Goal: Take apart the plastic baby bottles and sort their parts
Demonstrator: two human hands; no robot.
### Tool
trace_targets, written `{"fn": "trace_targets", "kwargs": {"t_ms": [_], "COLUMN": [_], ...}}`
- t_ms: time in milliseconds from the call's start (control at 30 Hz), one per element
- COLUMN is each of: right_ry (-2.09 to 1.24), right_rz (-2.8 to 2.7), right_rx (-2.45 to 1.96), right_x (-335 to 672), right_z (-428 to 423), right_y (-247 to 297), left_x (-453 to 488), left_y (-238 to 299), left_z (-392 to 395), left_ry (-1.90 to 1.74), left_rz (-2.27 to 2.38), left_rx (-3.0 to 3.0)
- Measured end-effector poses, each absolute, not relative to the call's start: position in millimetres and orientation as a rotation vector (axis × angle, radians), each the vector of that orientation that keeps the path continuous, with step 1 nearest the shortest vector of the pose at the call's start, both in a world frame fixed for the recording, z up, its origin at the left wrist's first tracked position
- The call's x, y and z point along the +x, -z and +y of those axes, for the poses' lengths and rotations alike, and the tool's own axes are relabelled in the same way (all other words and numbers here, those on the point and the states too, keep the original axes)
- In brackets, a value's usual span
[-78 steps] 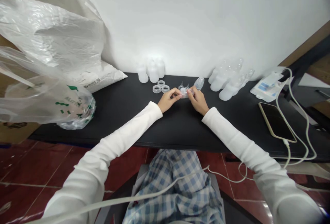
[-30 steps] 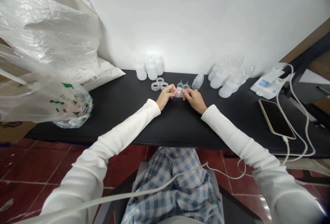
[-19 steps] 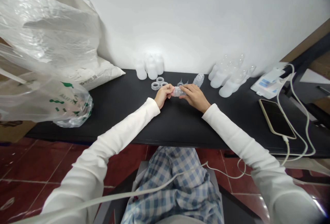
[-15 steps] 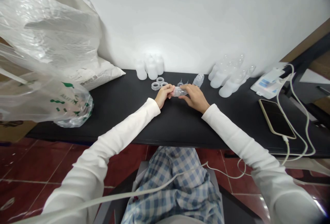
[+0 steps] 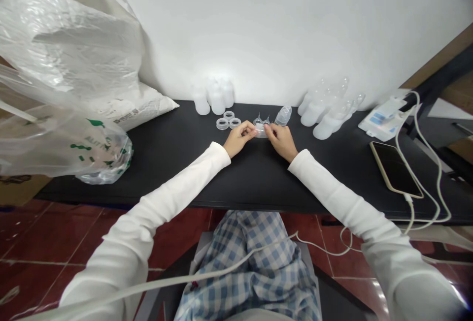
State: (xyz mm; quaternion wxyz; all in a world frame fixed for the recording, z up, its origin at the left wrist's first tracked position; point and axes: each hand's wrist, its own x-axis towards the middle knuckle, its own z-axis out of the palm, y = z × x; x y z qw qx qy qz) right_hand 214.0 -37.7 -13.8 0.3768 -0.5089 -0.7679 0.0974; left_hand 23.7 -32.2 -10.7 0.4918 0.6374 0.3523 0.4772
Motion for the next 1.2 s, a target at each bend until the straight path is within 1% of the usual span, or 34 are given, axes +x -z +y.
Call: {"fn": "trace_targets", "kwargs": {"t_ms": [133, 233, 400, 567, 733, 833, 1067, 1200], "right_ry": [-0.282, -0.239, -0.09, 0.105, 0.196, 0.14, -0.16, -0.247], "right_rz": [-2.047, -2.071, -2.127, -2.305, -2.406, -2.324, -1.995, -1.938], "right_rx": [-1.317, -1.347, -1.217, -1.057, -0.956, -0.95, -1.071, -1.09], "right_x": [212.6, 212.2, 212.6, 213.4, 213.7, 213.9, 213.3, 211.7], "right_z": [-33.8, -30.4, -31.5, -36.9, -39.5, -39.8, -41.5, -44.2], "right_y": [19.9, 27.1, 31.0, 18.5, 12.8, 15.4, 16.9, 13.1], "left_x": [24.6, 25.0, 25.2, 25.4, 24.7, 26.0, 24.5, 19.6], "left_y": [11.8, 9.5, 6.0, 4.3, 3.5, 4.3, 11.2, 16.0], "left_z": [-31.3, -34.4, -37.8, -37.1, -36.8, -36.1, -31.8, -28.3], "left_ry": [-1.153, -1.167, -1.196, -1.18, -1.136, -1.173, -1.326, -1.22], "left_rz": [0.829, 0.848, 0.87, 0.886, 0.884, 0.881, 0.862, 0.718], "left_rx": [1.412, 1.34, 1.208, 1.084, 1.044, 1.106, 1.316, 1.512]}}
